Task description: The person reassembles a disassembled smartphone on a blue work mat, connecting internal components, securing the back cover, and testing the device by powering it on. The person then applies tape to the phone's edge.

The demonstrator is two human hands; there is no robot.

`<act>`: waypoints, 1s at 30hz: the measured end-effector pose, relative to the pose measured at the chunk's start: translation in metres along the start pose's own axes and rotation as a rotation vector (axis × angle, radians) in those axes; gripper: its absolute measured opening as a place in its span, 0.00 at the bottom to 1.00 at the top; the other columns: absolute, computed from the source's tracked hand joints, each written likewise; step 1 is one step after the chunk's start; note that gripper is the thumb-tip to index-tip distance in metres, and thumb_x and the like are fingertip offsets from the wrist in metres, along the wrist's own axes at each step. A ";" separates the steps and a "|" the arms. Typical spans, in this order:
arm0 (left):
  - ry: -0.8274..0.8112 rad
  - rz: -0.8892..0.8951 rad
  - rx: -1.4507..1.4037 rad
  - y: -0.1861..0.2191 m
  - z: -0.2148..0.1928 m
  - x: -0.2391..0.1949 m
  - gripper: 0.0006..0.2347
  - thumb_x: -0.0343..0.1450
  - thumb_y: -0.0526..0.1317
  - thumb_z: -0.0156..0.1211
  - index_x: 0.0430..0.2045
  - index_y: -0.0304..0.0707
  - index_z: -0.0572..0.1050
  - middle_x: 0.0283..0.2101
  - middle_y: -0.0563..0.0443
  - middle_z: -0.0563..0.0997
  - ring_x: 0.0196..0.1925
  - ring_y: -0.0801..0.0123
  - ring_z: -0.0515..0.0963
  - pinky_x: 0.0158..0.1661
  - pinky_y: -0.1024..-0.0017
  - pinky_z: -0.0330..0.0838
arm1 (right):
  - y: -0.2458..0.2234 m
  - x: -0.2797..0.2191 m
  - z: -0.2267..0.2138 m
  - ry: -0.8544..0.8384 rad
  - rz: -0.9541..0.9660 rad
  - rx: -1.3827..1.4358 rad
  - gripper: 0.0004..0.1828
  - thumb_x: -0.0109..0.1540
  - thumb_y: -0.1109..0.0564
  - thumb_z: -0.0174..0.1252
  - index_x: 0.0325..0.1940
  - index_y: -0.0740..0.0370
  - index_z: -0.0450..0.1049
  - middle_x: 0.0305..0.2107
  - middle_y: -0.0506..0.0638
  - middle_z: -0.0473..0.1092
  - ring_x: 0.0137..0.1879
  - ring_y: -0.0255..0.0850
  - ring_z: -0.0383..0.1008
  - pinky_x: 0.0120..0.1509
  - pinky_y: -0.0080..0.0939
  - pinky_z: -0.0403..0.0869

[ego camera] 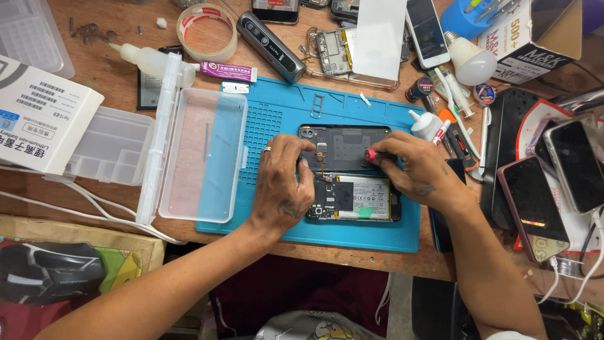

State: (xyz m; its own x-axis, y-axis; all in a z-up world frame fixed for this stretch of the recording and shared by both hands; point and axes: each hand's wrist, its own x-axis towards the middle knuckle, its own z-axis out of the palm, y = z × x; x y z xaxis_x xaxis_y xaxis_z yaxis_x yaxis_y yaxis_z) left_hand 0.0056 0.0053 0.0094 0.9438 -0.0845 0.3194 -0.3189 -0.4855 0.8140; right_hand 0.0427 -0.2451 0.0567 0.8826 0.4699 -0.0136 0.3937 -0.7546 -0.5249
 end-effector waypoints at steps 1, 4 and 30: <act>-0.015 -0.017 0.004 0.000 0.000 0.000 0.10 0.66 0.24 0.52 0.39 0.31 0.73 0.43 0.44 0.75 0.45 0.58 0.75 0.49 0.62 0.68 | 0.000 0.000 0.000 -0.013 -0.016 0.045 0.10 0.59 0.62 0.64 0.45 0.64 0.78 0.38 0.53 0.75 0.39 0.43 0.79 0.42 0.40 0.77; -0.033 -0.025 0.016 -0.001 0.001 0.000 0.11 0.66 0.25 0.53 0.41 0.30 0.73 0.43 0.44 0.75 0.46 0.58 0.75 0.50 0.61 0.67 | -0.001 0.000 0.004 -0.030 -0.031 0.110 0.11 0.59 0.62 0.64 0.45 0.64 0.78 0.37 0.52 0.75 0.40 0.41 0.79 0.43 0.39 0.78; 0.008 0.020 0.002 -0.003 0.001 -0.001 0.13 0.67 0.26 0.57 0.45 0.29 0.71 0.46 0.42 0.74 0.52 0.54 0.74 0.57 0.61 0.68 | -0.012 0.022 0.021 0.110 -0.220 -0.279 0.09 0.58 0.63 0.63 0.42 0.67 0.75 0.33 0.56 0.71 0.41 0.53 0.74 0.47 0.50 0.74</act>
State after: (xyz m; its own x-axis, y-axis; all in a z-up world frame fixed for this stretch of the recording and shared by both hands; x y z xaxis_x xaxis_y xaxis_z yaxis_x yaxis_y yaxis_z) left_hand 0.0058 0.0059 0.0062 0.9366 -0.0872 0.3394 -0.3374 -0.4853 0.8066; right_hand 0.0519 -0.2168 0.0449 0.7852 0.5944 0.1739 0.6189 -0.7437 -0.2527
